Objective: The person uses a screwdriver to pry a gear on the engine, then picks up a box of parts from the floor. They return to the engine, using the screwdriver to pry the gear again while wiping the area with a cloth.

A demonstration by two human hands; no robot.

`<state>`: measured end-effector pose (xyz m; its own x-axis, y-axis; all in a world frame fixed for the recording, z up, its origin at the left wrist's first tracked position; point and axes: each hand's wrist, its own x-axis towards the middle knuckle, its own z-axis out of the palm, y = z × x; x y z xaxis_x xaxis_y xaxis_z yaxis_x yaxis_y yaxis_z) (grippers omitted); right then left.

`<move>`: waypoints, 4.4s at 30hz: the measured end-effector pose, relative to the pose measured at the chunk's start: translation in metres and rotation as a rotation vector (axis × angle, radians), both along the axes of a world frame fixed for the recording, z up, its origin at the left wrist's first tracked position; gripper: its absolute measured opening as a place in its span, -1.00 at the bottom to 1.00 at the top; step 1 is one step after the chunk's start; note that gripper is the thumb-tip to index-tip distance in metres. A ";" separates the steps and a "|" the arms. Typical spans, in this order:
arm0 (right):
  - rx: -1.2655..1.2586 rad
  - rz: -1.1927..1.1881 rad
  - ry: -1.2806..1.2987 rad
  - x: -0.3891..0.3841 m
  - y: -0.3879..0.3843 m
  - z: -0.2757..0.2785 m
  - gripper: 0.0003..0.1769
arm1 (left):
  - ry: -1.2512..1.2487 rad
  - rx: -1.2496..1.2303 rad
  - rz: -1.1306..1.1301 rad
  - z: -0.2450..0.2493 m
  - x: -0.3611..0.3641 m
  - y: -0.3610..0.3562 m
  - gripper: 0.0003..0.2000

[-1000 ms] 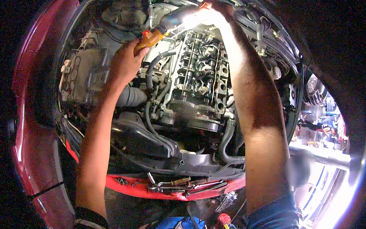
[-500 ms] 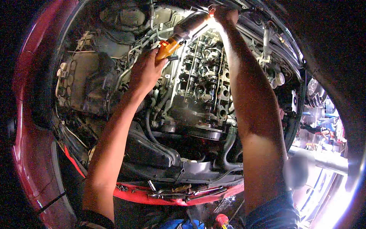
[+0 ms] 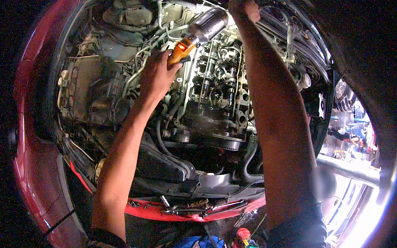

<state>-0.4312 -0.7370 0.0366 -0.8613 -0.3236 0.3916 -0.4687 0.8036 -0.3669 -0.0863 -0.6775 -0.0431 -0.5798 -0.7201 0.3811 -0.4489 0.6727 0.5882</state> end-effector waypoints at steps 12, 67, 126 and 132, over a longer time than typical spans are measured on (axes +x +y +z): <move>0.124 0.172 -0.016 0.017 0.009 0.024 -0.64 | -0.017 -0.033 0.027 -0.015 0.007 0.005 -0.63; 0.153 -0.334 0.177 0.217 0.820 -0.168 -0.38 | -0.123 0.068 -0.007 0.004 0.166 0.237 -0.78; 0.093 -0.428 -0.005 0.219 0.804 -0.161 -0.35 | -0.641 -0.358 0.409 -0.043 0.142 -0.048 -0.18; 0.027 -0.391 -0.040 0.219 0.799 -0.156 -0.34 | -0.664 -0.273 0.374 -0.043 0.141 -0.054 -0.18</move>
<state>-0.2124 0.0615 -0.1199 -0.9359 0.0226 0.3515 -0.1109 0.9283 -0.3549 0.0545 -0.7314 -0.0866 -0.4857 -0.8427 0.2323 -0.8707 0.4900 -0.0432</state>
